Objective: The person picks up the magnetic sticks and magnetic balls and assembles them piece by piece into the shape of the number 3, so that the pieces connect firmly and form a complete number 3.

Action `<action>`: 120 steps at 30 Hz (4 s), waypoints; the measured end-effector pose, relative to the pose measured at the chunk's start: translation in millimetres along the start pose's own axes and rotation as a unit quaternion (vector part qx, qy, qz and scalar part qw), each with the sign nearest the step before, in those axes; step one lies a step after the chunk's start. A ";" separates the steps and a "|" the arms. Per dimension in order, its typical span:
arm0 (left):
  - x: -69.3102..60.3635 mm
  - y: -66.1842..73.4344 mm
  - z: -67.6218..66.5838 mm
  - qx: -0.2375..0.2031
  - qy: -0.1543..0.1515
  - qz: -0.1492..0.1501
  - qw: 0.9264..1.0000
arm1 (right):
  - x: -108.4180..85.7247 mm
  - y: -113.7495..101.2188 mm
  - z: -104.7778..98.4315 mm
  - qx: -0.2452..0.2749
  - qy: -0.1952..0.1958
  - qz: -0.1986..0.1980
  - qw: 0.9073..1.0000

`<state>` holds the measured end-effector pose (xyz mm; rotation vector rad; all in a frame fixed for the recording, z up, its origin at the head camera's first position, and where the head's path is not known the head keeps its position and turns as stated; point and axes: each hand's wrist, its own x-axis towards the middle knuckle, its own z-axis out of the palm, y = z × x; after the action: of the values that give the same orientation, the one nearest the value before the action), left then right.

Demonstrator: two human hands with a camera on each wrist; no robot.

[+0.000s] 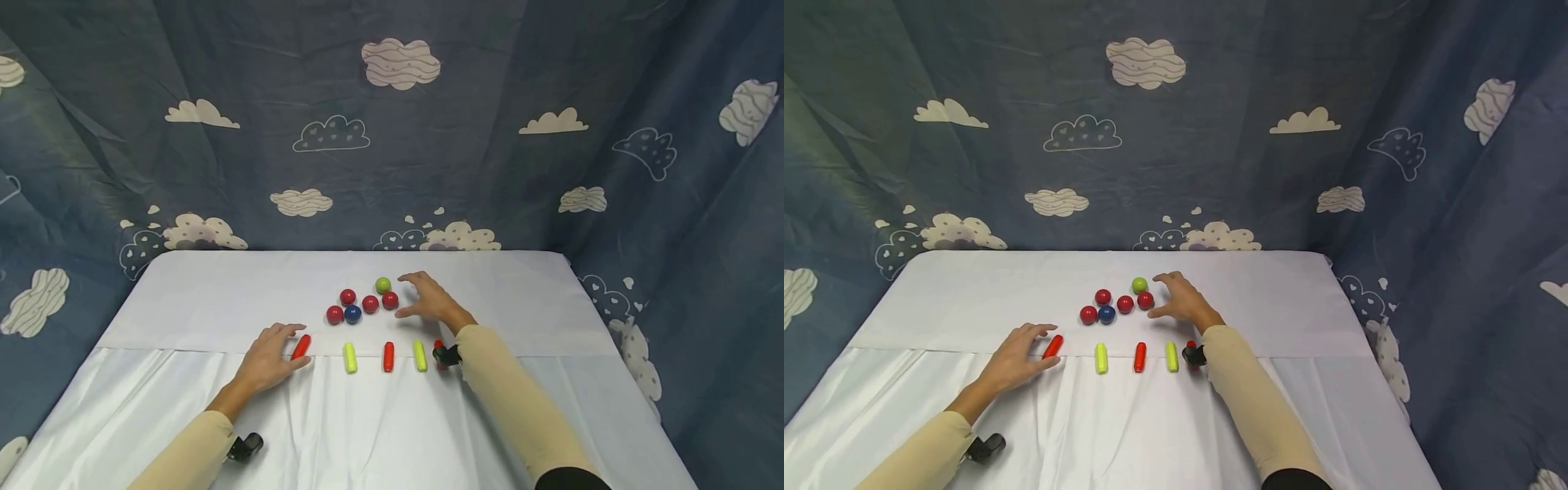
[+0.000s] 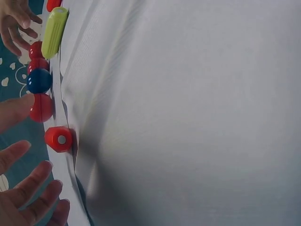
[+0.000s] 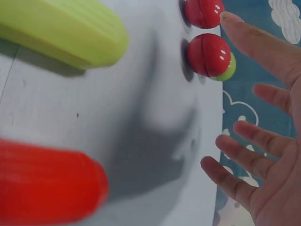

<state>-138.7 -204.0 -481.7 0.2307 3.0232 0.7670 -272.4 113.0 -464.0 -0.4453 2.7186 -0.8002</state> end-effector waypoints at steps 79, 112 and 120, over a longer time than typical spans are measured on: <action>-1.2 39.4 9.8 -0.116 -0.087 0.049 0.988 | 26.9 -2.1 20.3 0.079 0.000 0.033 0.996; -1.8 84.7 34.7 -0.095 -0.175 0.160 0.967 | 20.8 -2.4 24.3 0.122 0.021 0.058 0.991; 0.8 90.1 41.5 -0.110 -0.193 0.167 0.961 | 22.2 -1.0 25.2 0.125 0.025 0.063 0.990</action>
<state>-124.9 -106.0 -475.4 0.7952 2.5355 0.9405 -284.0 92.2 -487.6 -0.1979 2.6114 -1.1098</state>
